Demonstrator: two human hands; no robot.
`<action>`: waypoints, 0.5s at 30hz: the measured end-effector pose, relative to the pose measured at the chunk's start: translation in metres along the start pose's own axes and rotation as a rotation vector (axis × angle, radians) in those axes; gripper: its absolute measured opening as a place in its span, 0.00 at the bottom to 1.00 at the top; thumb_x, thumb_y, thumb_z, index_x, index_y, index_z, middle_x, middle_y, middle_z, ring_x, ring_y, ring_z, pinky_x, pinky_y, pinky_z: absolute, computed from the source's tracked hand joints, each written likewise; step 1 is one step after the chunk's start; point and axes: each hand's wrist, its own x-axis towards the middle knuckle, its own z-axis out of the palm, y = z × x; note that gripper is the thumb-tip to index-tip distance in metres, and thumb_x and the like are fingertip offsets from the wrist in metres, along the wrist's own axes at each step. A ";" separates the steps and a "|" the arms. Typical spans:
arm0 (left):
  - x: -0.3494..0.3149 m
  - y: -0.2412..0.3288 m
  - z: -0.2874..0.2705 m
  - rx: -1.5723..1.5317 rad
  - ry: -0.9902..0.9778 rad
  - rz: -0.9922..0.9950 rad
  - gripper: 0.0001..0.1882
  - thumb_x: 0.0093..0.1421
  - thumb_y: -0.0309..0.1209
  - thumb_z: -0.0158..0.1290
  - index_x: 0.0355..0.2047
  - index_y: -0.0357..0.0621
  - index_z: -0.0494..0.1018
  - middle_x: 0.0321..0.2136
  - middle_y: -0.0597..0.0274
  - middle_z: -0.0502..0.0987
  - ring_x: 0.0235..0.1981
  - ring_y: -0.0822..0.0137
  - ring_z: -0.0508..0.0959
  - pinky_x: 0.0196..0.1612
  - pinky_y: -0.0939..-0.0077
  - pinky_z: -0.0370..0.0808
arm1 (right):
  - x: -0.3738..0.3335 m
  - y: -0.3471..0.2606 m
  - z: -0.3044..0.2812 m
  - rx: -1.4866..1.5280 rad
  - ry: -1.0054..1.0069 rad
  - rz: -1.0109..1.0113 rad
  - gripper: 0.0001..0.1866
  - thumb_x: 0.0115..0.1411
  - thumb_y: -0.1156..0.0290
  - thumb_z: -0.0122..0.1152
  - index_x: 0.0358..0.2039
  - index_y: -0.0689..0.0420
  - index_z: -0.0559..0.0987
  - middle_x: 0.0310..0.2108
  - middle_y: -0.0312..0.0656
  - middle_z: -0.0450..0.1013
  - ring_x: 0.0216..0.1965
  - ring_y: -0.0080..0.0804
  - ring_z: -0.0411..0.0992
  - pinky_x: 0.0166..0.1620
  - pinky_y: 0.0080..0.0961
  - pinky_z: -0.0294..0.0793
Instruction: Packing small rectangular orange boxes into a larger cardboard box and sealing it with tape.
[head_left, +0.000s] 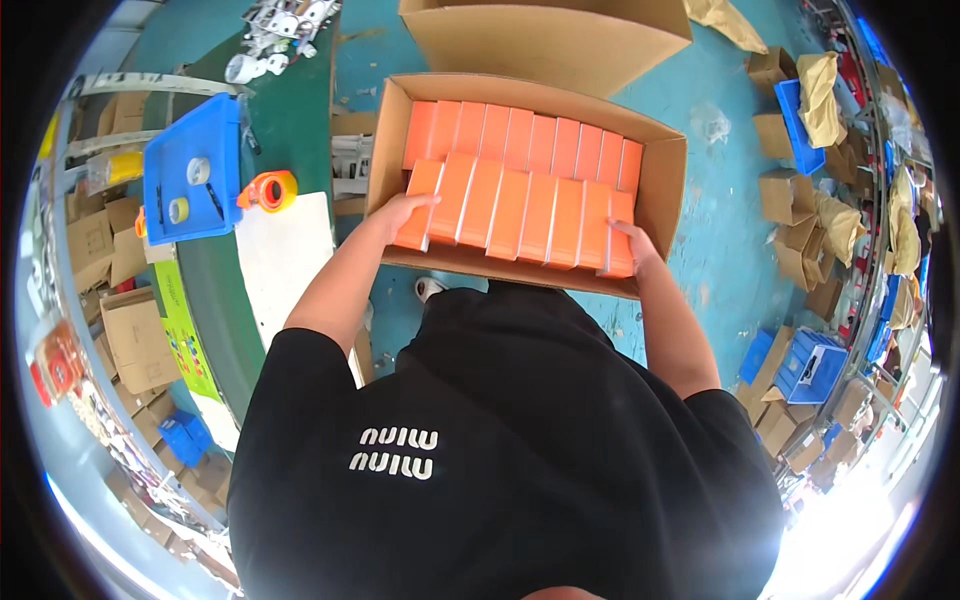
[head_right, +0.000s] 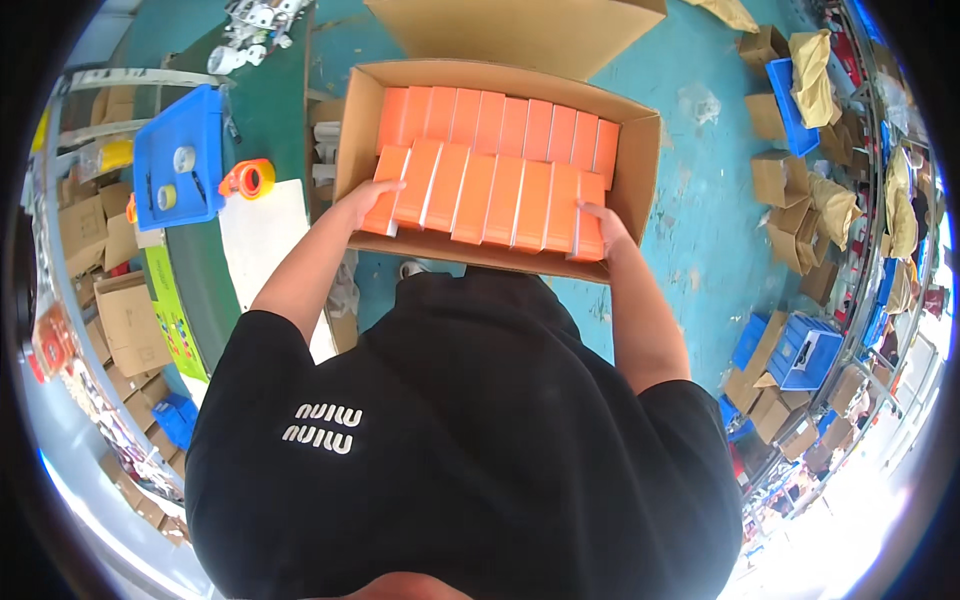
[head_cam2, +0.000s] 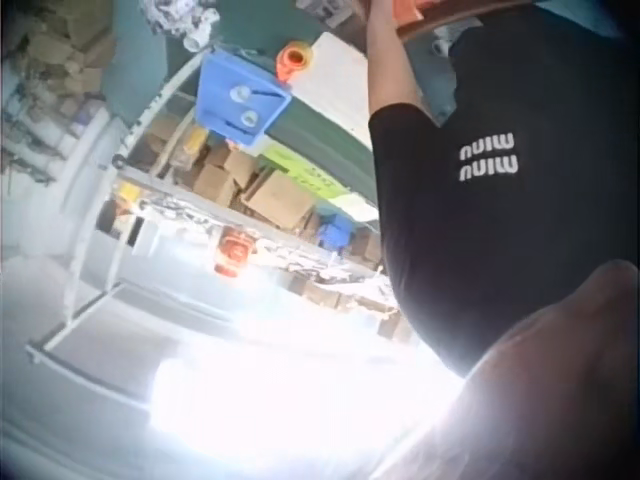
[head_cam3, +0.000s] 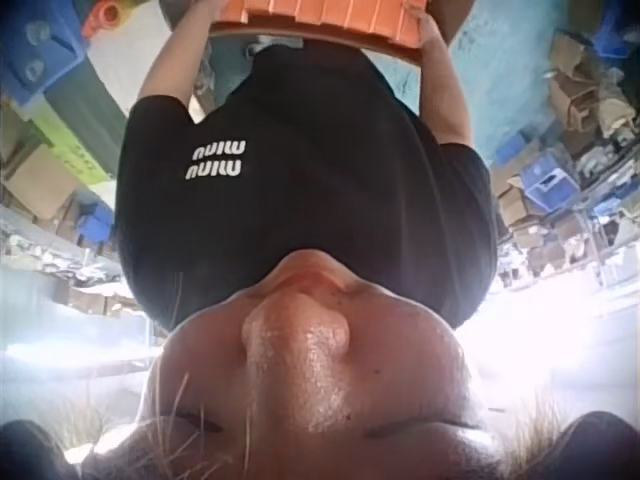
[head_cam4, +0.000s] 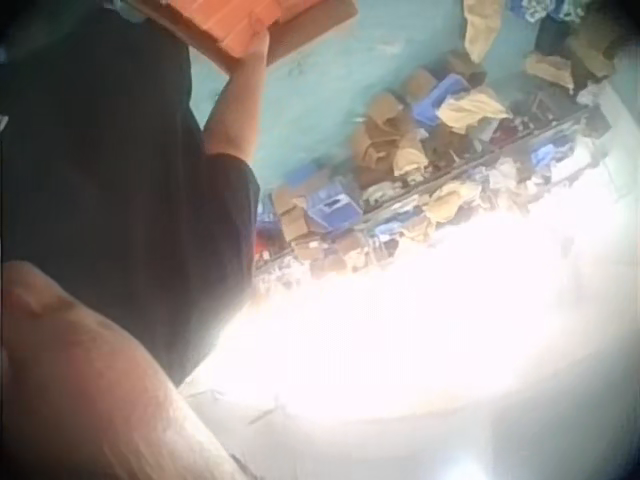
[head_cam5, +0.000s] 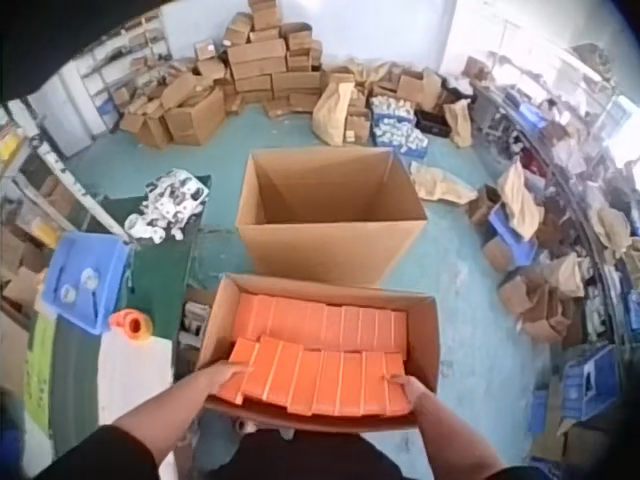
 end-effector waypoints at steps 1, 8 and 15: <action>0.013 -0.008 -0.003 -0.013 0.005 -0.029 0.33 0.58 0.46 0.66 0.59 0.41 0.74 0.56 0.57 0.79 0.56 0.59 0.78 0.59 0.58 0.75 | 0.004 -0.003 0.002 -0.062 -0.040 0.119 0.26 0.62 0.60 0.65 0.57 0.58 0.74 0.51 0.50 0.78 0.48 0.49 0.80 0.45 0.57 0.83; 0.073 -0.043 -0.033 -0.100 -0.050 -0.322 0.38 0.54 0.50 0.67 0.60 0.44 0.73 0.59 0.56 0.76 0.58 0.57 0.75 0.63 0.59 0.69 | 0.044 0.009 0.001 -0.023 0.045 0.186 0.27 0.62 0.59 0.66 0.58 0.58 0.74 0.50 0.49 0.79 0.49 0.48 0.80 0.49 0.51 0.83; 0.086 -0.051 -0.036 -0.144 -0.022 -0.367 0.39 0.52 0.49 0.68 0.61 0.42 0.73 0.61 0.54 0.74 0.59 0.56 0.74 0.64 0.61 0.67 | 0.088 0.027 -0.011 -0.078 0.062 0.213 0.26 0.59 0.58 0.70 0.55 0.55 0.77 0.49 0.46 0.79 0.48 0.47 0.80 0.47 0.53 0.83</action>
